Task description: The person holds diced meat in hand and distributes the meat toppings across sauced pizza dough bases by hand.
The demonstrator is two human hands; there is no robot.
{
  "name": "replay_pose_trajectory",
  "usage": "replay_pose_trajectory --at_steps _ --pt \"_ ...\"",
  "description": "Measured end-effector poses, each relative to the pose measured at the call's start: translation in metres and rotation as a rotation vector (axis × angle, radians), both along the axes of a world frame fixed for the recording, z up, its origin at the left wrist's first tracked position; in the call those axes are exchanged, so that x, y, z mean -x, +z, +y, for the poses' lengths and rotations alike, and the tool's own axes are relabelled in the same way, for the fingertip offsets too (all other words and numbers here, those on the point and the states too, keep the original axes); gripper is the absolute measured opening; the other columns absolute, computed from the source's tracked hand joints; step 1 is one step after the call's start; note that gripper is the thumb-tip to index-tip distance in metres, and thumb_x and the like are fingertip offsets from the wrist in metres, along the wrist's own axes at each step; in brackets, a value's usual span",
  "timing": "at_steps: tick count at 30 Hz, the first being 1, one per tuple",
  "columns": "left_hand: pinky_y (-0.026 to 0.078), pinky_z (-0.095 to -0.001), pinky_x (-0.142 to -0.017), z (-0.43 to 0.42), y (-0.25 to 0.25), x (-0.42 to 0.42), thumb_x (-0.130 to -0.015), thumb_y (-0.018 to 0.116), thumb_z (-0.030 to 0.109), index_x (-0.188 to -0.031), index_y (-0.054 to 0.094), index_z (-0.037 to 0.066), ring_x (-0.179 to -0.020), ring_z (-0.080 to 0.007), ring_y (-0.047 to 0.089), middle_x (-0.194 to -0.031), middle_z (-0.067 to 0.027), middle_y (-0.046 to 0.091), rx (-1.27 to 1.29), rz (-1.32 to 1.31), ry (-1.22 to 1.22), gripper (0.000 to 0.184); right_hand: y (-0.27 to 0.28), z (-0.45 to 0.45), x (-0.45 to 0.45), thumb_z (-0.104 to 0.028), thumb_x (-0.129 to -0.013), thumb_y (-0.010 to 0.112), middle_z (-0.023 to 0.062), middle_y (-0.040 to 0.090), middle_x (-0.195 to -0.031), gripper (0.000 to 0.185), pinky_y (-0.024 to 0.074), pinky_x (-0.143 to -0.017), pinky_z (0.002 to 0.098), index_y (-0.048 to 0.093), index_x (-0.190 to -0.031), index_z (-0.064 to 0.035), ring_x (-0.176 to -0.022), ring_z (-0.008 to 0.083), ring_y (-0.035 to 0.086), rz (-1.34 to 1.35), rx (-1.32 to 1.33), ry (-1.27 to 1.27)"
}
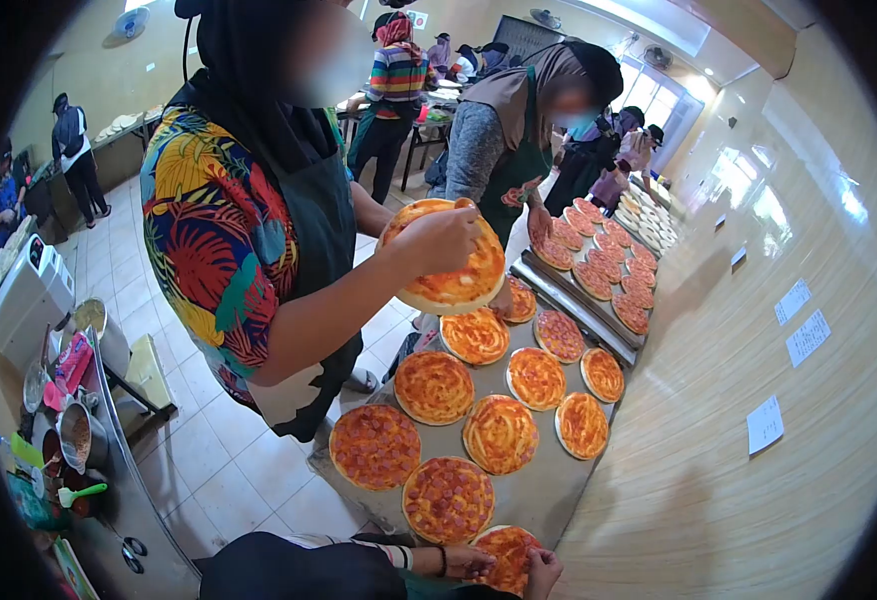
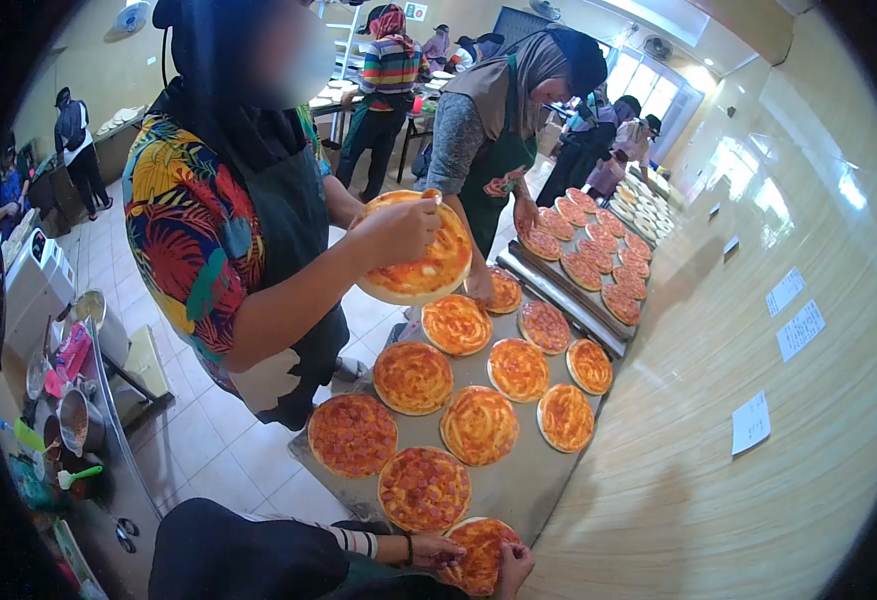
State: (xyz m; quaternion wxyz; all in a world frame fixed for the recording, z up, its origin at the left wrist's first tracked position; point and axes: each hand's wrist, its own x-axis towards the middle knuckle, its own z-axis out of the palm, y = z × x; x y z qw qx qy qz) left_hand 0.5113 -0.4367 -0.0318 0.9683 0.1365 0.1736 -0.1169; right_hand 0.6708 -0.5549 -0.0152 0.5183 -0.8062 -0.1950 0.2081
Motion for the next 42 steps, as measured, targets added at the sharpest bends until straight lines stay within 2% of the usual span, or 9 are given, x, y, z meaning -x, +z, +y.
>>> replay_pose_trajectory --at_steps 2,19,20,23,25,26,32,37,42 --pt "0.041 -0.0157 -0.047 -0.003 0.002 -0.001 -0.082 0.051 0.026 -0.077 0.054 0.012 -0.061 -0.006 0.055 -0.066 0.0043 0.055 -0.006 -0.046 -0.015 0.015 0.004 0.005 0.001 -0.003 -0.069 0.06 0.0035 0.054 -0.061 0.01 0.0408 -0.045 0.0191 0.052 -0.072 -0.0002 -0.05 0.0079 0.049 0.122 -0.084 -0.119" --pt "0.036 -0.0168 -0.047 0.0 0.01 -0.003 -0.078 0.054 0.018 -0.074 0.055 0.011 -0.055 -0.0048 0.048 -0.064 0.0036 0.053 -0.347 0.176 0.036 0.009 0.008 -0.001 -0.007 -0.001 -0.069 0.06 0.0014 0.053 -0.062 0.004 0.0386 -0.043 0.0185 0.056 -0.071 -0.0011 -0.05 0.0073 0.047 0.229 -0.135 -0.226" --pt "0.042 -0.0183 -0.056 0.005 -0.01 -0.003 -0.078 0.054 0.015 -0.083 0.055 0.006 -0.065 -0.0067 0.053 -0.075 0.002 0.055 -0.328 -0.052 0.005 0.01 -0.002 -0.003 -0.013 -0.002 -0.069 0.06 0.0009 0.053 -0.062 0.003 0.0376 -0.043 0.0186 0.056 -0.07 -0.0017 -0.051 0.007 0.047 0.245 -0.138 -0.217" --pt "0.037 -0.0222 -0.043 0.007 -0.022 -0.006 -0.079 0.05 0.014 -0.07 0.056 0.009 -0.05 -0.0084 0.048 -0.056 0.0006 0.051 -0.603 -0.046 0.076 0.012 -0.005 0.008 -0.015 -0.013 -0.072 0.062 0.0057 0.058 -0.07 0.018 0.0444 -0.055 0.025 0.058 -0.082 0.0014 -0.062 0.0136 0.054 0.245 -0.269 -0.137" --pt "0.042 -0.0247 -0.051 0.02 -0.007 -0.003 -0.078 0.047 0.01 -0.073 0.057 0.006 -0.057 -0.0116 0.051 -0.064 -0.0035 0.055 -0.79 -0.195 0.111 0.012 -0.028 0.002 -0.032 -0.022 -0.075 0.059 0.0082 0.06 -0.078 0.026 0.0455 -0.062 0.0262 0.057 -0.091 -0.0009 -0.069 0.0144 0.056 0.145 -0.082 -0.092" --pt "0.043 -0.0241 -0.055 0.017 -0.012 0.002 -0.079 0.047 0.011 -0.076 0.057 0.005 -0.061 -0.0109 0.052 -0.068 -0.0031 0.055 -0.71 0.096 -0.047 0.012 -0.013 0.006 -0.024 -0.023 -0.074 0.06 0.0072 0.061 -0.076 0.023 0.0446 -0.062 0.0251 0.06 -0.086 -0.0028 -0.068 0.013 0.056 0.118 -0.108 -0.15" --pt "0.039 -0.0152 -0.053 0.042 0.019 -0.002 -0.076 0.055 0.011 -0.084 0.054 0.004 -0.061 -0.0049 0.05 -0.071 0.0023 0.053 -0.491 0.202 -0.071 0.01 -0.043 0.02 -0.043 -0.017 -0.065 0.066 0.0073 0.06 -0.066 0.018 0.0438 -0.059 0.0254 0.061 -0.072 -0.0012 -0.062 0.0134 0.056 0.069 0.193 -0.338" --pt "0.038 -0.0152 -0.05 0.057 0.014 -0.005 -0.076 0.055 0.011 -0.087 0.054 0.004 -0.056 -0.005 0.049 -0.069 0.0029 0.052 -0.553 0.223 -0.111 0.013 -0.032 0.049 -0.026 -0.025 -0.064 0.065 0.0108 0.061 -0.07 0.019 0.0449 -0.065 0.0338 0.063 -0.073 -0.0079 -0.069 0.0232 0.059 -0.032 0.674 -0.067" --pt "0.036 -0.015 -0.049 0.067 0.007 -0.018 -0.077 0.056 0.013 -0.088 0.055 0.003 -0.057 -0.0047 0.049 -0.071 0.0029 0.053 -0.581 0.273 -0.186 0.014 -0.038 0.058 -0.023 -0.03 -0.061 0.067 0.007 0.061 -0.069 0.023 0.043 -0.064 0.0298 0.064 -0.074 -0.0113 -0.065 0.018 0.058 -0.247 0.833 -0.076"
